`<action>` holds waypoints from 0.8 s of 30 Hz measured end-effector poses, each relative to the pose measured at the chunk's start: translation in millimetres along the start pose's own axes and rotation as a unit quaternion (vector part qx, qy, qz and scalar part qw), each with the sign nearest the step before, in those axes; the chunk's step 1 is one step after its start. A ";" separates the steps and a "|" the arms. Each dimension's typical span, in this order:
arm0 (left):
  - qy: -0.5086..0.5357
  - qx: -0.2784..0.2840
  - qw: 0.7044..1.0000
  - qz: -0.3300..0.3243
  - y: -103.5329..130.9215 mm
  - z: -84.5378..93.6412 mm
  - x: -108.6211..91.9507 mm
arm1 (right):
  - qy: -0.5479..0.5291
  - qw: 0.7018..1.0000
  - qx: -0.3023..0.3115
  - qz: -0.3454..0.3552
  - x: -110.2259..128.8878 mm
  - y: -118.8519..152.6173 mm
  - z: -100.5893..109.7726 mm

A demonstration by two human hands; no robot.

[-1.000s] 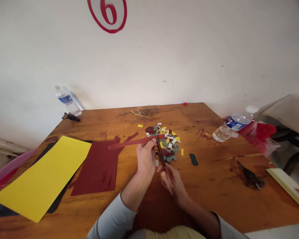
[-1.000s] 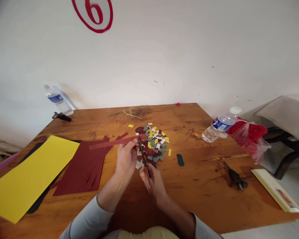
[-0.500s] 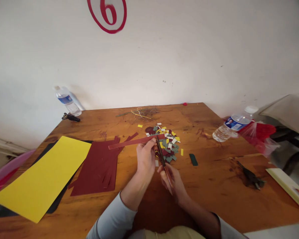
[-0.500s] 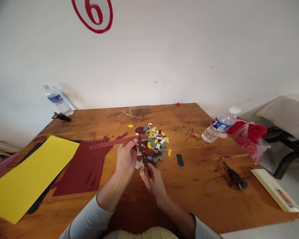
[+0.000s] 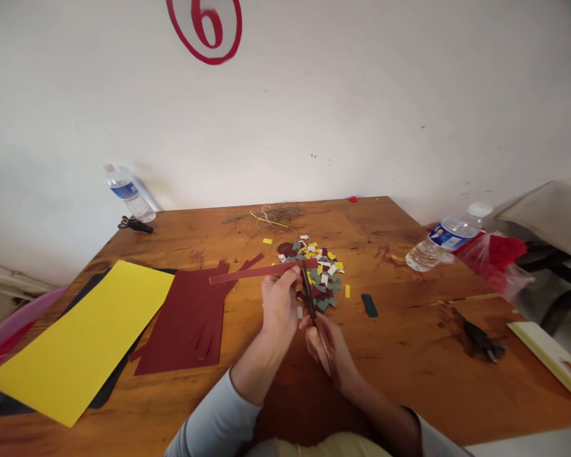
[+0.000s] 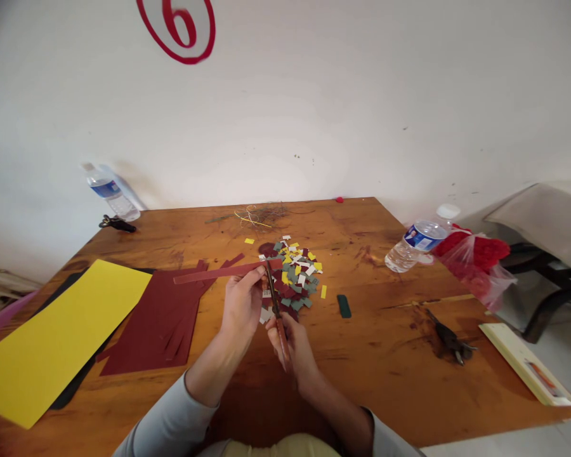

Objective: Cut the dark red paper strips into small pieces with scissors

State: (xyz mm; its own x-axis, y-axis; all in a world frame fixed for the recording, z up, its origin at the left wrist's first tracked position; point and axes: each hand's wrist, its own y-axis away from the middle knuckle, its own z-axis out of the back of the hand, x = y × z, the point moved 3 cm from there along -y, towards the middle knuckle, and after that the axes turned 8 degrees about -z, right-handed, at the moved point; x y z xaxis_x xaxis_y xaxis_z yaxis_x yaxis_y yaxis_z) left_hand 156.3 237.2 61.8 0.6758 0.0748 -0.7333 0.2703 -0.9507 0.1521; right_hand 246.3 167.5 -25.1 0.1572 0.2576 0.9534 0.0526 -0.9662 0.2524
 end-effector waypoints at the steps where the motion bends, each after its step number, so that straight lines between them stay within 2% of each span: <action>1: 0.000 -0.002 1.000 0.001 0.2 -0.1 0.0 | -0.008 1.000 0.001 -0.013 0.1 0.0 -0.5; 8: -0.001 -0.008 1.000 0.014 0.7 1.2 2.4 | 0.010 0.999 -0.017 -0.048 0.6 1.1 -0.7; 14: 0.002 -0.010 1.000 0.007 -2.0 2.3 4.3 | 0.015 0.999 -0.013 -0.041 0.3 1.3 0.2; 24: 0.002 0.006 0.999 0.042 2.8 -1.3 2.6 | 0.006 1.000 0.006 -0.025 -5.5 -1.5 0.8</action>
State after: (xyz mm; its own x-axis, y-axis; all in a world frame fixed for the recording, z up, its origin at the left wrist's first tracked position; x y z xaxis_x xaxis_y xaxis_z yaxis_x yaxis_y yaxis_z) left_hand 159.7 235.2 61.2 0.6982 -0.0035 -0.7159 0.2050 -0.9571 0.2046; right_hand 246.2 167.5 -30.8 0.1419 0.3054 0.9416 0.0713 -0.9519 0.2980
